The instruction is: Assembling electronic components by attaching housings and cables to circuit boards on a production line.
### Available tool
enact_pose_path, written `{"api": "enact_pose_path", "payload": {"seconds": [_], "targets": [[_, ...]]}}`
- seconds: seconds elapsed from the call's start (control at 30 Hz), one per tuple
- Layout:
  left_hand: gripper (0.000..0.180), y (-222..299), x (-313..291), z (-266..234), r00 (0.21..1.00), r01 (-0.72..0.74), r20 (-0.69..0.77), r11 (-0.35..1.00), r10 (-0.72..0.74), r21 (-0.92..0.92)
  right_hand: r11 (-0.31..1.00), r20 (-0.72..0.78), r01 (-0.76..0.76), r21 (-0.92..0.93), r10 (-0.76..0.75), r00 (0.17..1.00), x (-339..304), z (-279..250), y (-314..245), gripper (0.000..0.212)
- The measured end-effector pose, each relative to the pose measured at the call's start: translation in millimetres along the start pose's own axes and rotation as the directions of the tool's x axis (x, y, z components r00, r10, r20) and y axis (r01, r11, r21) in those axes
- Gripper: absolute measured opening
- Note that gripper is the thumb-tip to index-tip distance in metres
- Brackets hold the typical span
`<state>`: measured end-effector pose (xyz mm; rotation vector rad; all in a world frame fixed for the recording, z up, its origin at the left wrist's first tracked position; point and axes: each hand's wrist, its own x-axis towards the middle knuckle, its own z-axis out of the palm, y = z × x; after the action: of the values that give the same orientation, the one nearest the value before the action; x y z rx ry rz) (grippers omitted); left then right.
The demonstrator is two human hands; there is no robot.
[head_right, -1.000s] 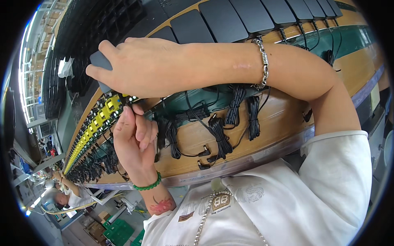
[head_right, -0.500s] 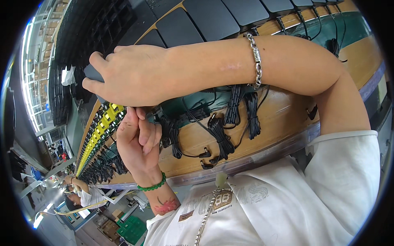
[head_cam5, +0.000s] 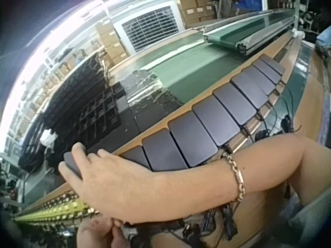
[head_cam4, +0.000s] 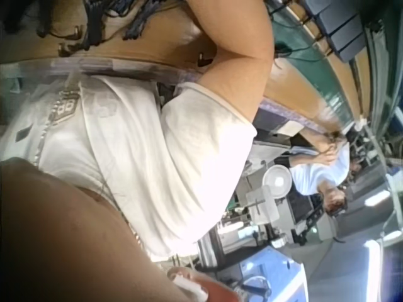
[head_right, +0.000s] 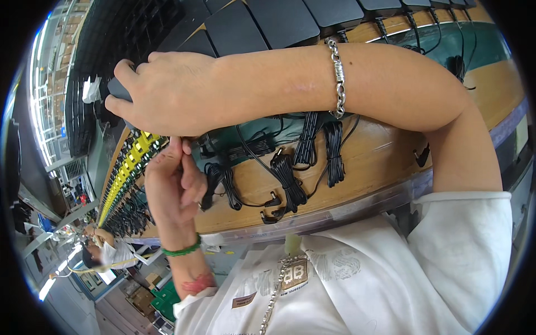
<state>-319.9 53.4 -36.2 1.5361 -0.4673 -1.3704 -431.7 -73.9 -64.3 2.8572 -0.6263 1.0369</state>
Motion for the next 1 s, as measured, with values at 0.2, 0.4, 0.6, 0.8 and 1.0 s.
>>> {"api": "enact_pose_path", "payload": {"seconds": [0.2,0.4,0.6,0.8,1.0], "targets": [[0.033,9,-5,3,0.994,0.113,0.000,0.994,-0.113,0.006,0.999,-0.035,0.048,0.021,-0.047,0.998,1,0,3,0.050],[0.032,1,-7,4,0.997,0.057,-0.062,0.997,-0.053,0.055,0.998,-0.107,0.014,0.066,-0.007,0.994,10,6,1,0.042],[0.032,-12,-9,4,0.997,-0.009,-0.081,0.989,-0.003,-0.147,0.962,0.109,0.025,0.270,-0.056,0.992,18,-37,5,0.041],[0.032,-18,-5,-11,0.995,0.023,0.100,0.970,0.001,-0.243,0.990,0.190,0.133,0.042,-0.139,0.972,2,-33,3,0.059],[0.030,-22,-3,-12,0.988,0.025,0.151,0.952,0.023,-0.305,0.992,0.297,0.085,0.088,-0.108,0.949,6,-36,6,0.064]]}}
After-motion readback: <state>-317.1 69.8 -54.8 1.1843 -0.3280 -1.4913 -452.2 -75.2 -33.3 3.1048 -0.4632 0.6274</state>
